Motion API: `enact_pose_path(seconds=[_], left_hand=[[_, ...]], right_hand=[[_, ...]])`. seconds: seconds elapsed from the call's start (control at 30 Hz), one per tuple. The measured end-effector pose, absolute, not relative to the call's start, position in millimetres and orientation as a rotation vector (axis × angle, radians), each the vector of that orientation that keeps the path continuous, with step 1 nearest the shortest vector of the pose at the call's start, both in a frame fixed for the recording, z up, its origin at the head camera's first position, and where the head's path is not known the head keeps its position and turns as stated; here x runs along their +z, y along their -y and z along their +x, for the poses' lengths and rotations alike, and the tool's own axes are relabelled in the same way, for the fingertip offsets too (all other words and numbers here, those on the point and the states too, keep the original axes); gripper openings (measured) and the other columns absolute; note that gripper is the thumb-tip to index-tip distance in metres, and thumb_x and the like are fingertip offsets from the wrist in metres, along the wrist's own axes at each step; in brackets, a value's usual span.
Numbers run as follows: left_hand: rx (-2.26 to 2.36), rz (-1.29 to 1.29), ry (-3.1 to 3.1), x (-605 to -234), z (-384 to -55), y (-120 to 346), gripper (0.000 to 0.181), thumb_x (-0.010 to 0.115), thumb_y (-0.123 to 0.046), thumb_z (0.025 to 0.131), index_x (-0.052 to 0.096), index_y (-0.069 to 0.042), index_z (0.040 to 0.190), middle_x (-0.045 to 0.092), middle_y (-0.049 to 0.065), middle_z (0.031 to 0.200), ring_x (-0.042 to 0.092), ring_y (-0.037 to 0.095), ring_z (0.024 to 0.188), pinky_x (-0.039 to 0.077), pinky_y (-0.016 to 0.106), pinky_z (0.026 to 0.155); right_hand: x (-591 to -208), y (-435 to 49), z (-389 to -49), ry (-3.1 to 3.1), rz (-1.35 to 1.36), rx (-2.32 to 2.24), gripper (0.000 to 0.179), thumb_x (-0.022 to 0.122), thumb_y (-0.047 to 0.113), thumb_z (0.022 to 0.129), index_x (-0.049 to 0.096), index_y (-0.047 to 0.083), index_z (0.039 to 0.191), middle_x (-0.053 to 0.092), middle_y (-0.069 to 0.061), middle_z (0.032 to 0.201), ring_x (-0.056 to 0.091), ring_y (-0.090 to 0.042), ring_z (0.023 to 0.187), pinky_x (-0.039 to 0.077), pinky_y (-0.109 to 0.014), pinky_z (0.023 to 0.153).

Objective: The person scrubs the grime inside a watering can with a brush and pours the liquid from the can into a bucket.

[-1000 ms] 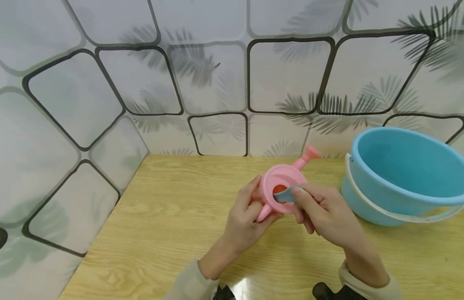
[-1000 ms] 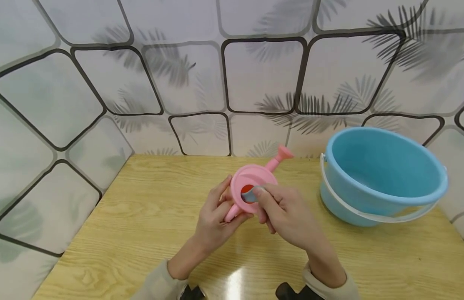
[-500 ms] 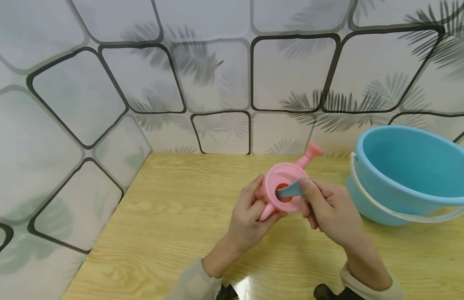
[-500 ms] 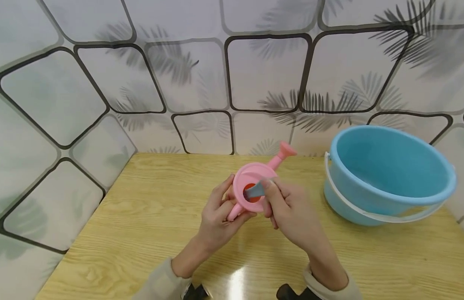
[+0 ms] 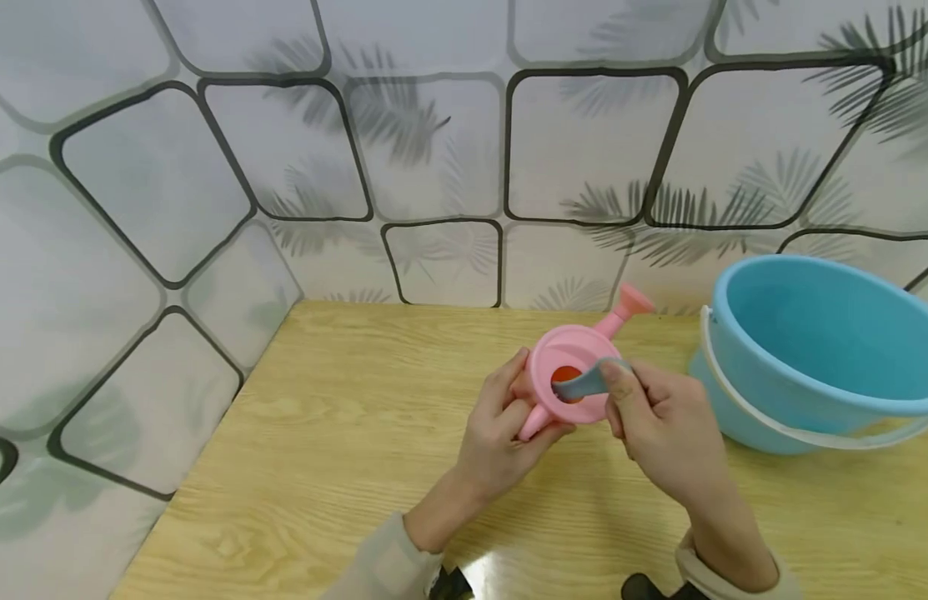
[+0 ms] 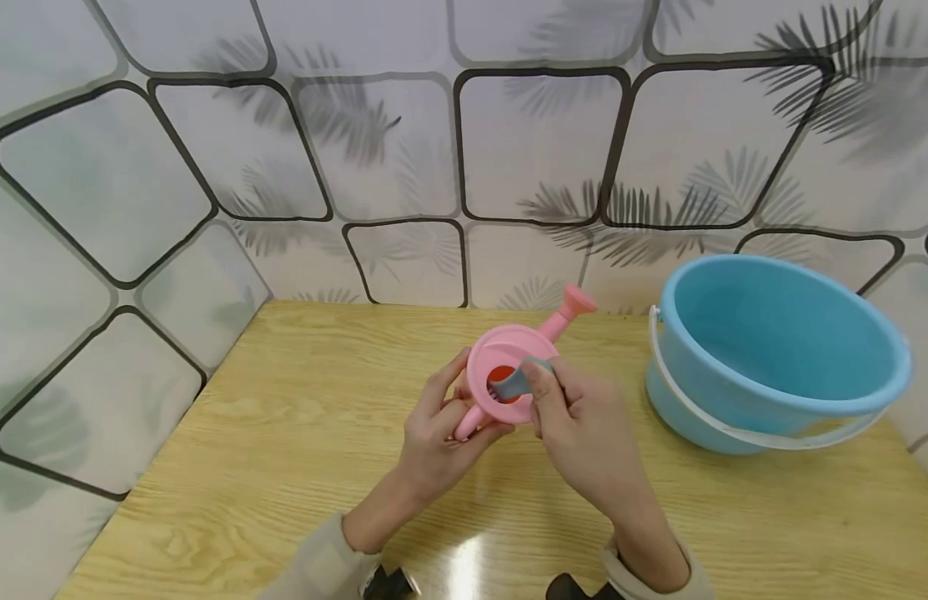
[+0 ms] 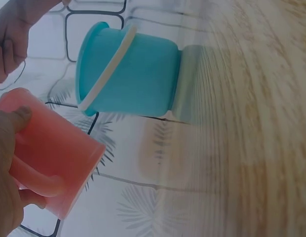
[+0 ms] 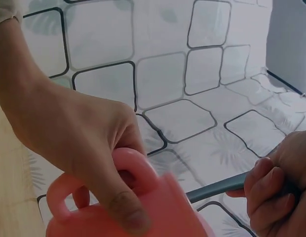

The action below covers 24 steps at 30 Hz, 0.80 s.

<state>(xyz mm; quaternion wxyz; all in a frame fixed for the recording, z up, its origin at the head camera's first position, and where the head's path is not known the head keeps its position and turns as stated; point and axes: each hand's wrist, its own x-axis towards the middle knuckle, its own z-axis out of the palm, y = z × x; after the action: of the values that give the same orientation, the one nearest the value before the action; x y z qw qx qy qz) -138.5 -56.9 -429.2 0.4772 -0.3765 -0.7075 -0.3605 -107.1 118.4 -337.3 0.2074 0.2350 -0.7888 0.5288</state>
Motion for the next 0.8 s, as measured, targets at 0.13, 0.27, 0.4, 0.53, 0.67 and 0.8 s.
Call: enact_pose_path(seconds=[0.13, 0.27, 0.4, 0.53, 0.67, 0.8], left_hand=[[-0.879, -0.921, 1.723, -429, -138, 58, 0.034, 0.087, -0.019, 0.077, 0.057, -0.006, 0.068, 0.054, 0.034, 0.13, 0.06, 0.04, 0.115, 0.054, 0.041, 0.098], [-0.885, -0.928, 1.722, -429, -139, 58, 0.034, 0.089, -0.018, 0.074, 0.059, -0.006, 0.069, 0.055, 0.034, 0.13, 0.06, 0.041, 0.115, 0.053, 0.043, 0.099], [-0.895, -0.939, 1.739, -433, -139, 53, 0.033, 0.092, -0.016, 0.07, 0.061, -0.005, 0.071, 0.055, 0.033, 0.129, 0.06, 0.041, 0.116, 0.052, 0.043, 0.1], [-0.915, -0.943, 1.725, -436, -139, 53, 0.033, 0.091, -0.015, 0.071, 0.059, -0.005, 0.07, 0.054, 0.035, 0.129, 0.06, 0.042, 0.116, 0.053, 0.041, 0.098], [-0.838, -0.952, 1.695, -434, -143, 56, 0.029, 0.089, -0.019, 0.075, 0.065, -0.003, 0.076, 0.054, 0.035, 0.129, 0.061, 0.04, 0.114, 0.053, 0.041, 0.098], [-0.767, -0.973, 1.671, -432, -147, 58, 0.029, 0.087, -0.023, 0.077, 0.065, -0.003, 0.076, 0.056, 0.034, 0.128, 0.062, 0.04, 0.113, 0.053, 0.042, 0.099]], right_hand=[[-337, -116, -109, 2.242, 0.73, 1.458, 0.034, 0.059, 0.0, 0.097, 0.058, 0.014, 0.067, 0.045, 0.008, 0.052, 0.035, -0.004, 0.038, 0.029, -0.021, 0.034], [-333, -123, -104, 2.264, 0.672, 1.446, 0.037, 0.058, 0.001, 0.098, 0.054, 0.017, 0.064, 0.043, 0.009, 0.049, 0.033, -0.004, 0.036, 0.026, -0.02, 0.033], [-332, -131, -101, 2.267, 0.628, 1.457, 0.039, 0.058, 0.001, 0.098, 0.052, 0.017, 0.063, 0.041, 0.009, 0.049, 0.032, -0.004, 0.035, 0.024, -0.021, 0.032], [-336, -127, -107, 2.297, 0.733, 1.431, 0.037, 0.06, 0.001, 0.097, 0.054, 0.017, 0.064, 0.043, 0.009, 0.05, 0.034, -0.004, 0.039, 0.028, -0.021, 0.035], [-336, -131, -109, 2.213, 0.786, 1.446, 0.037, 0.059, -0.003, 0.096, 0.054, 0.017, 0.065, 0.04, 0.009, 0.05, 0.031, -0.003, 0.038, 0.025, -0.019, 0.036], [-337, -135, -113, 2.19, 0.852, 1.461, 0.037, 0.06, -0.005, 0.095, 0.054, 0.016, 0.065, 0.039, 0.008, 0.05, 0.03, -0.002, 0.039, 0.025, -0.019, 0.036]])
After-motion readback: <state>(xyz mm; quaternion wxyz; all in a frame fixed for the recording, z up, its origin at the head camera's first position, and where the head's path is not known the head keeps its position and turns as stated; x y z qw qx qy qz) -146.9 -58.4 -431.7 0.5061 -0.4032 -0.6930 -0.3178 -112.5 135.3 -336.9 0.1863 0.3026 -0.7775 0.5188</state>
